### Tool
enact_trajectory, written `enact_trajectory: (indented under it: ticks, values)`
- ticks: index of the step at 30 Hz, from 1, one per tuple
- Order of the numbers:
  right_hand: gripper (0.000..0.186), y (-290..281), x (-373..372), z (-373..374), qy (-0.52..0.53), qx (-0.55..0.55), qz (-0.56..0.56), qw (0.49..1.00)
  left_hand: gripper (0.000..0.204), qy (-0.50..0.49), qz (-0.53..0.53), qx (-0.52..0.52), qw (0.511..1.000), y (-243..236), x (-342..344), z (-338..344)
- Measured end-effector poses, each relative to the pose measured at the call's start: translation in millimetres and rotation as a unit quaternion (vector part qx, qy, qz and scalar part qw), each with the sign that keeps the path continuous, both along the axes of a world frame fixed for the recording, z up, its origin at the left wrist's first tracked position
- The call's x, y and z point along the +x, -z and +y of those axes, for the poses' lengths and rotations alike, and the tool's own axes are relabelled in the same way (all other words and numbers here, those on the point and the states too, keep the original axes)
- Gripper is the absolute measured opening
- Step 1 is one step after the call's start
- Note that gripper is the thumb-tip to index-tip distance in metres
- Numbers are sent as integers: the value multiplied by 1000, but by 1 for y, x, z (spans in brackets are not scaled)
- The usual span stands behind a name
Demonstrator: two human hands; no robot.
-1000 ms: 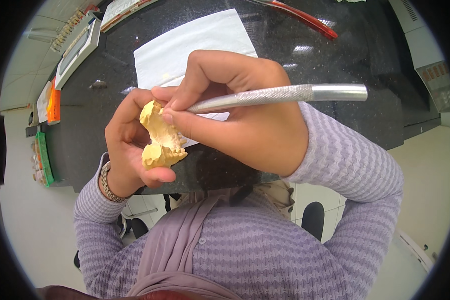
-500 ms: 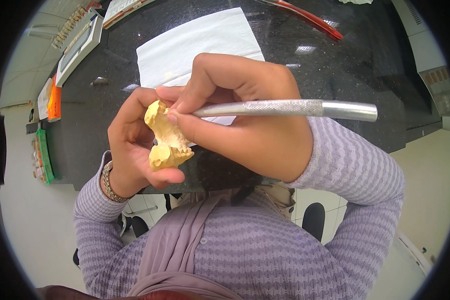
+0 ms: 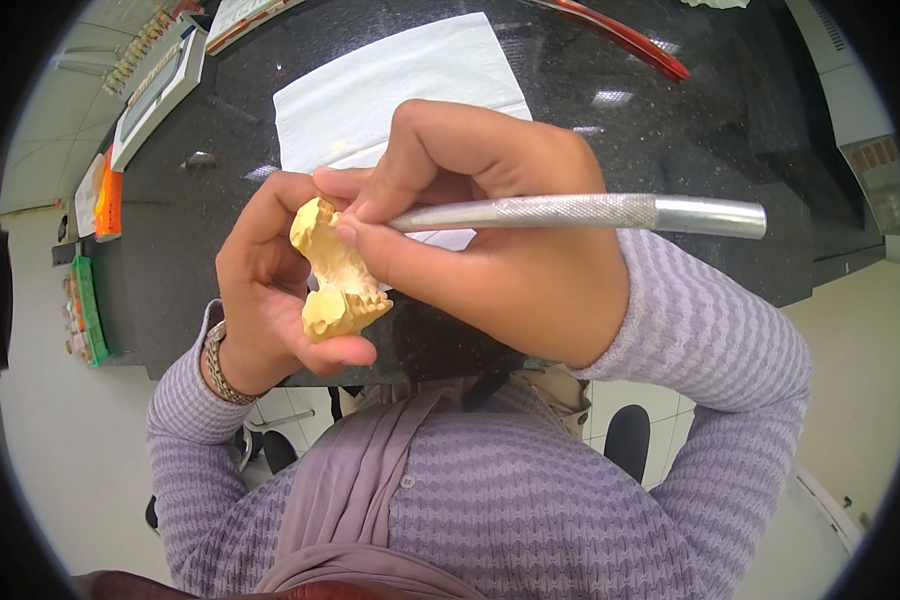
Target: The person holds a yellow dental model and uses a metal sculpting tool to carve and refine its surface. They then use a red toothbrush to brush the model before resuming sculpting with the metal tool.
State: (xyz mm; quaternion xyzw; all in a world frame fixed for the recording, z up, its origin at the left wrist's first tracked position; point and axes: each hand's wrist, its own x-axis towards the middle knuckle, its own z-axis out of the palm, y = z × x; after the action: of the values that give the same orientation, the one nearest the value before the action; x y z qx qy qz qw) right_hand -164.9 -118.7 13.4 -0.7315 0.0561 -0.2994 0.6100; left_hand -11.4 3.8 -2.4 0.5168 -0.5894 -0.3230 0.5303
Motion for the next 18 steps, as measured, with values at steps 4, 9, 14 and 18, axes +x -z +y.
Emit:
enact_trajectory:
  ticks: [4,9,14,18]
  values:
    - [16,1,1,1,6,14,-6,1000,73,6,1,-6,1000,0,1,0]
    - [15,0,-1,-1,-8,-14,15,1000,72,5,7,9,1000,2,-1,0]
    - [14,0,-1,-5,-14,-23,19,999,75,26,102,57,993,1,1,2]
    - [14,2,2,-11,-18,12,-12,1000,78,17,233,101,967,-7,-3,1]
